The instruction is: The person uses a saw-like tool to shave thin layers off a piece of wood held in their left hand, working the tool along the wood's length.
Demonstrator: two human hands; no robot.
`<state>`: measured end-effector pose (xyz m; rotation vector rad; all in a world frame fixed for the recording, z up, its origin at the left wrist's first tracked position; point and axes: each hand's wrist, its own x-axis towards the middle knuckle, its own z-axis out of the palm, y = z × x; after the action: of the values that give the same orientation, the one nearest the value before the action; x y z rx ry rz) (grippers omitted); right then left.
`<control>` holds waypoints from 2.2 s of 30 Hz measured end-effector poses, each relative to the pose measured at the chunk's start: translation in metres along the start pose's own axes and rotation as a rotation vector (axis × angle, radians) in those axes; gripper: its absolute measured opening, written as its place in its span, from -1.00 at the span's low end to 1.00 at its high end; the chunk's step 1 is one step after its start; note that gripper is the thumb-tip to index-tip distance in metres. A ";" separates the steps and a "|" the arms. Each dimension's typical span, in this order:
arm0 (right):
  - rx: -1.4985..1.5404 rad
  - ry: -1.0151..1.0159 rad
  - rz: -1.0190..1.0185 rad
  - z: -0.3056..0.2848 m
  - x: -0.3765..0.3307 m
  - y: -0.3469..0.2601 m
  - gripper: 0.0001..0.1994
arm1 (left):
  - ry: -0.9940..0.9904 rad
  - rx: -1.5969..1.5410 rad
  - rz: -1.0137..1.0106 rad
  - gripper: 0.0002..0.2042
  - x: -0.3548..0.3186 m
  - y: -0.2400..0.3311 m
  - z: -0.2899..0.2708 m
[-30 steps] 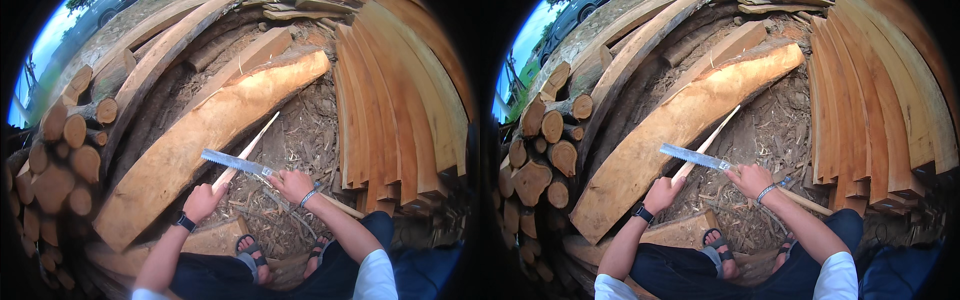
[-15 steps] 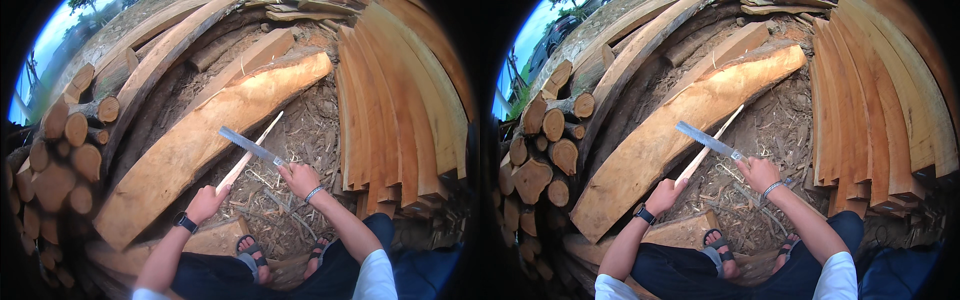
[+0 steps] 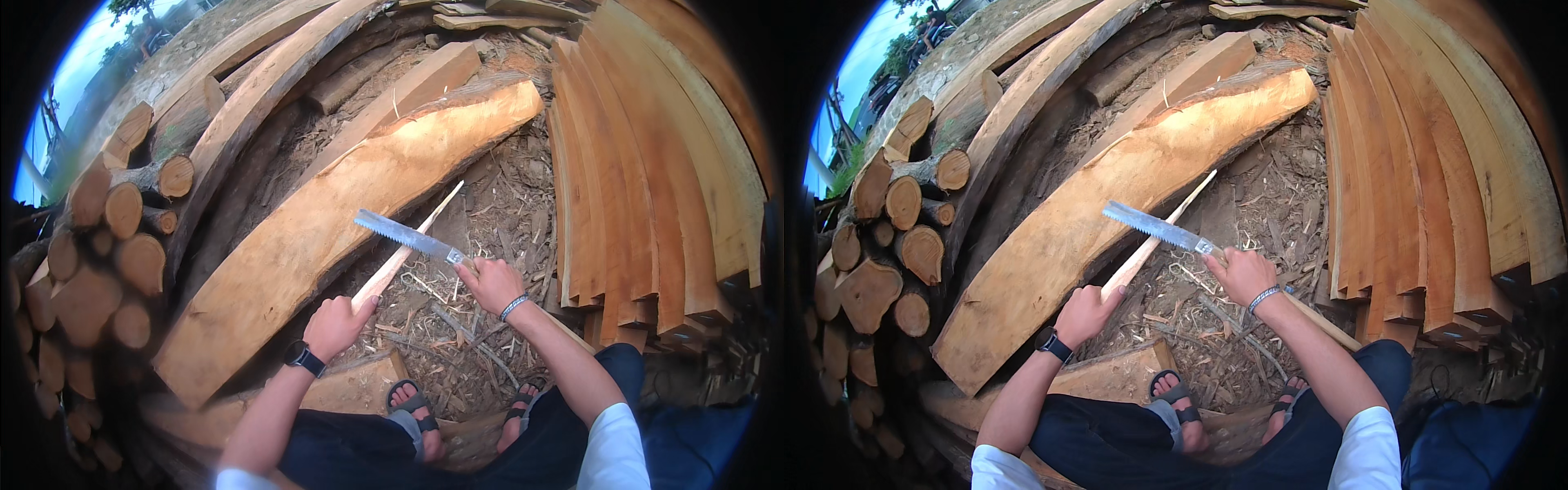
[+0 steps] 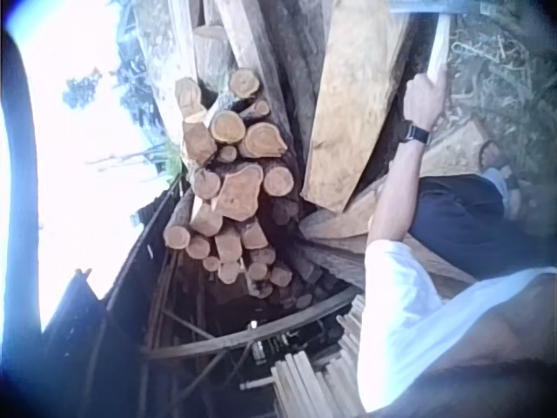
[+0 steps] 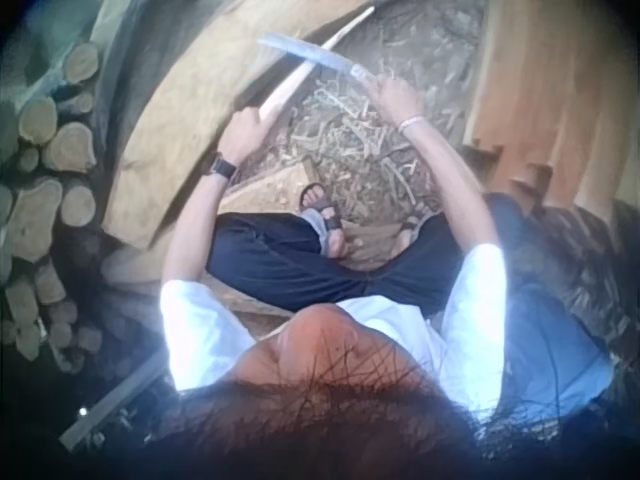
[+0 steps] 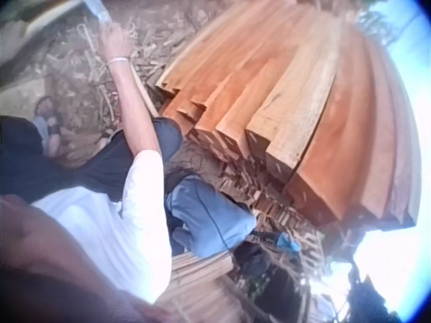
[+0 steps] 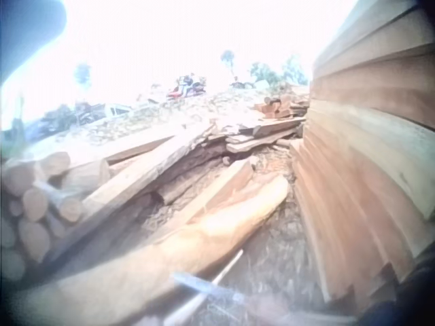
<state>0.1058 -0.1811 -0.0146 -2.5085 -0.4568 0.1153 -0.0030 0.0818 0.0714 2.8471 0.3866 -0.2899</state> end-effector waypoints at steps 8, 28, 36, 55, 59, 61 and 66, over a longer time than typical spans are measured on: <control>-0.084 -0.112 -0.083 0.008 -0.018 -0.017 -0.38 | 0.050 0.120 0.024 -0.28 -0.003 -0.001 0.004; -0.046 -0.062 -0.107 0.011 -0.008 -0.015 -0.41 | 0.131 0.163 0.052 -0.32 -0.005 0.008 0.002; -0.080 -0.085 -0.098 0.012 -0.018 -0.028 -0.37 | 0.093 0.156 0.040 -0.34 -0.003 0.008 0.002; 0.078 -0.186 0.037 0.027 -0.002 -0.004 -0.34 | 0.014 0.130 0.010 -0.30 -0.003 0.005 0.007; 0.031 -0.179 -0.022 0.038 -0.010 0.000 -0.34 | -0.003 0.148 0.007 -0.29 -0.003 0.003 0.006; -0.023 -0.234 -0.067 0.041 -0.019 -0.018 -0.34 | -0.017 0.136 0.002 -0.30 -0.001 0.003 0.008; 0.113 -0.121 0.082 0.027 0.003 0.013 -0.33 | 0.030 0.125 0.052 -0.27 -0.005 0.006 0.011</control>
<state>0.1079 -0.1755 -0.0439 -2.4178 -0.3848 0.3176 -0.0076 0.0724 0.0634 2.9818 0.3105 -0.2703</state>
